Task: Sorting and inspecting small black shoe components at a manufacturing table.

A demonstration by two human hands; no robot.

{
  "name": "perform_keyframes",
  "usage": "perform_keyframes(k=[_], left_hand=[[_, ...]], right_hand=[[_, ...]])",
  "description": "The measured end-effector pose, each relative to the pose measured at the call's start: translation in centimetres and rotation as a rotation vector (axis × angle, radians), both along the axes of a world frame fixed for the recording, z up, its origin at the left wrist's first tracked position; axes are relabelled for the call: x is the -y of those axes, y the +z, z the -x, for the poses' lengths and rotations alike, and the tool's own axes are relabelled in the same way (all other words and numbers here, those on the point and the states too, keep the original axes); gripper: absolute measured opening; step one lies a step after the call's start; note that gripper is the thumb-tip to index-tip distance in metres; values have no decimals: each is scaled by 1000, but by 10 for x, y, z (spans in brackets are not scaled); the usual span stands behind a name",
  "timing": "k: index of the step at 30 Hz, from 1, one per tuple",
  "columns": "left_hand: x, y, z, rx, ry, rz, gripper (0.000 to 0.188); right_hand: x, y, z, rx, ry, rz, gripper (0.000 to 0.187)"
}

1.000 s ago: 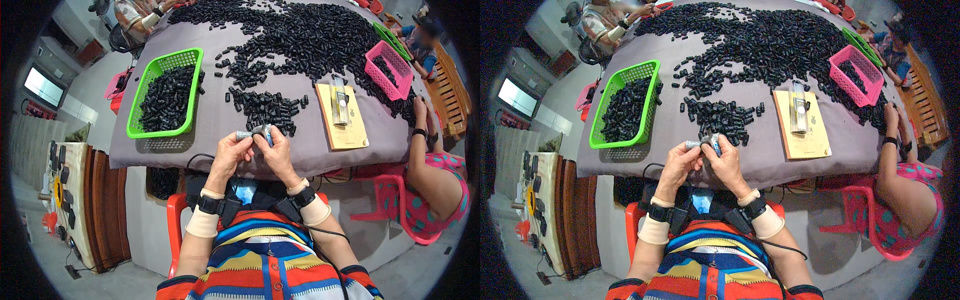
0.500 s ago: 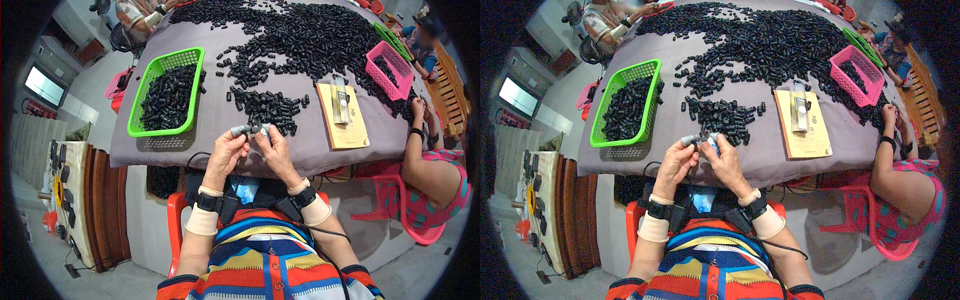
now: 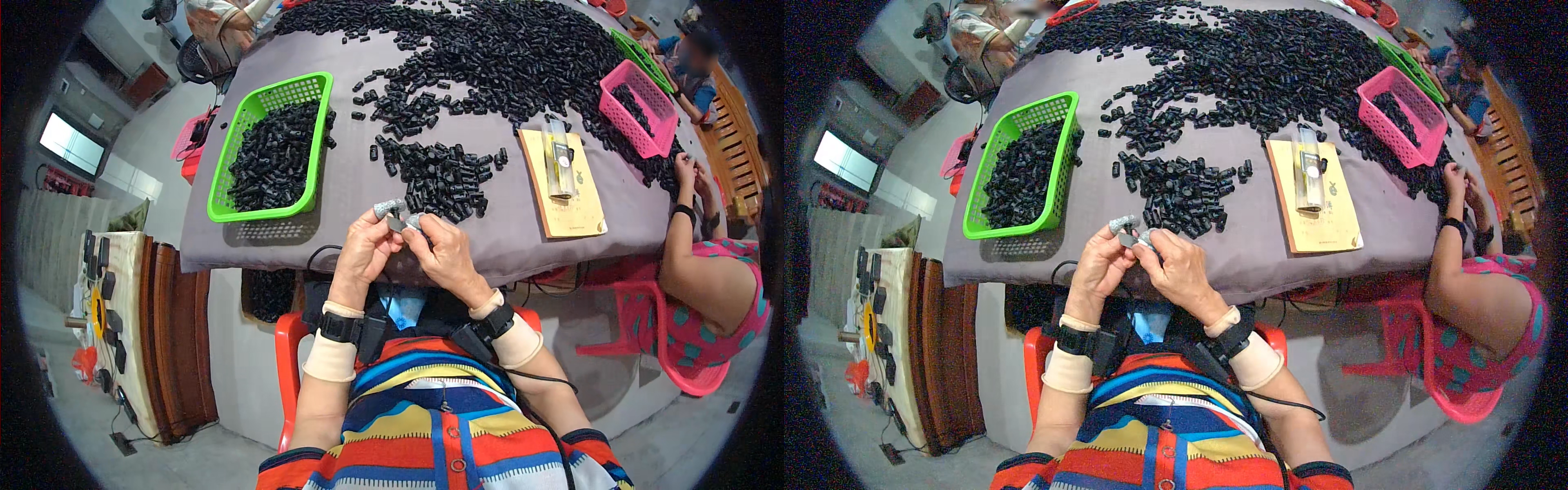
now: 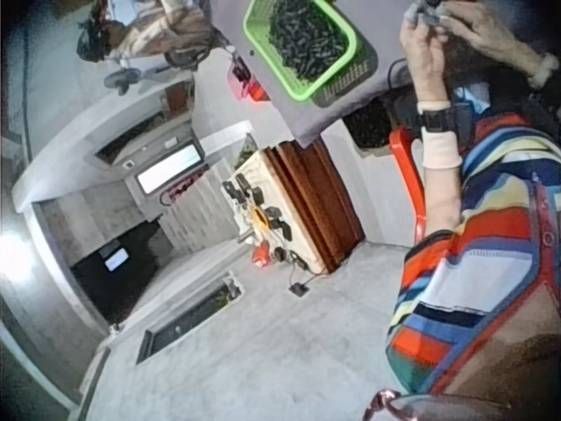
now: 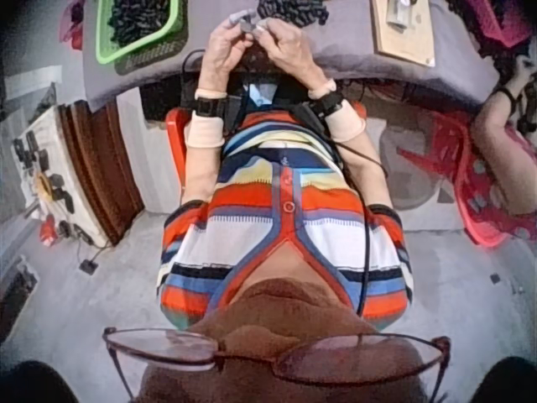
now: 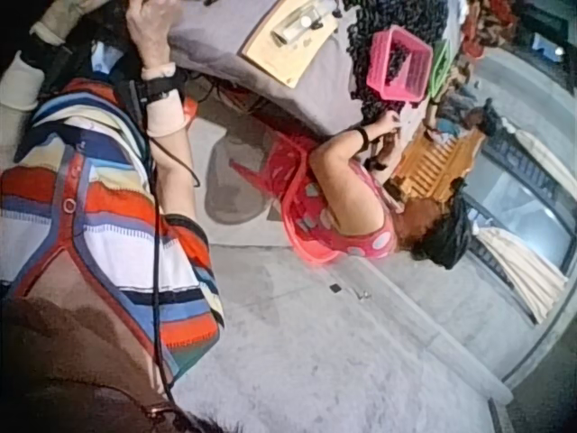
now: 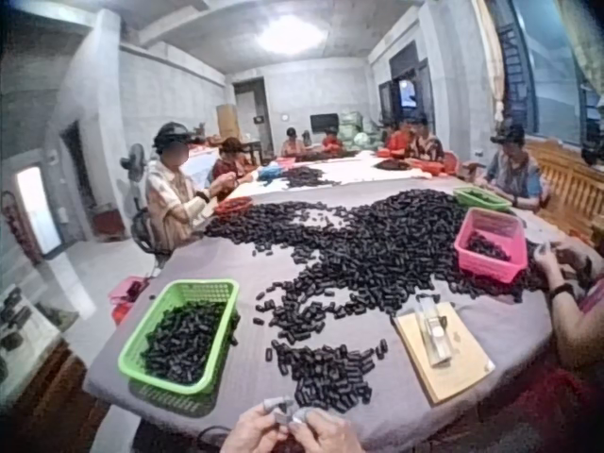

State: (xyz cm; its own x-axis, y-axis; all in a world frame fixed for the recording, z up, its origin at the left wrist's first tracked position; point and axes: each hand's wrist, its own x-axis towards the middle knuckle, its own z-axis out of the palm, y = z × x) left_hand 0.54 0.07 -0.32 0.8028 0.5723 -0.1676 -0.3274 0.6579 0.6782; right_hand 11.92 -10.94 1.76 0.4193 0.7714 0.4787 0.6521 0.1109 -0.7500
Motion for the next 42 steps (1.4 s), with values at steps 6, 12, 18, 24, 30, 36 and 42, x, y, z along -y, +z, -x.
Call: perform_keyframes(k=[6,12,18,24,30,36,42], left_hand=[[-1,-2,0,24,-39,25,23],[1,1,1,34,-33,50,23],[1,2,1,4,-24,42,24],[2,5,0,-26,-12,40,23],[2,7,0,-24,-1,37,22],[2,8,0,-24,-8,23,23],[1,7,0,-45,-15,38,23]], right_hand=[[-3,-4,0,1,-4,-27,20],[-1,0,0,-25,20,-17,16],[-4,-2,1,34,-8,-26,19],[-6,-2,2,43,-6,-12,16],[-7,-3,3,66,-18,-16,16],[-9,-5,5,97,-37,-17,20],[-9,-6,5,101,-58,-11,20]])
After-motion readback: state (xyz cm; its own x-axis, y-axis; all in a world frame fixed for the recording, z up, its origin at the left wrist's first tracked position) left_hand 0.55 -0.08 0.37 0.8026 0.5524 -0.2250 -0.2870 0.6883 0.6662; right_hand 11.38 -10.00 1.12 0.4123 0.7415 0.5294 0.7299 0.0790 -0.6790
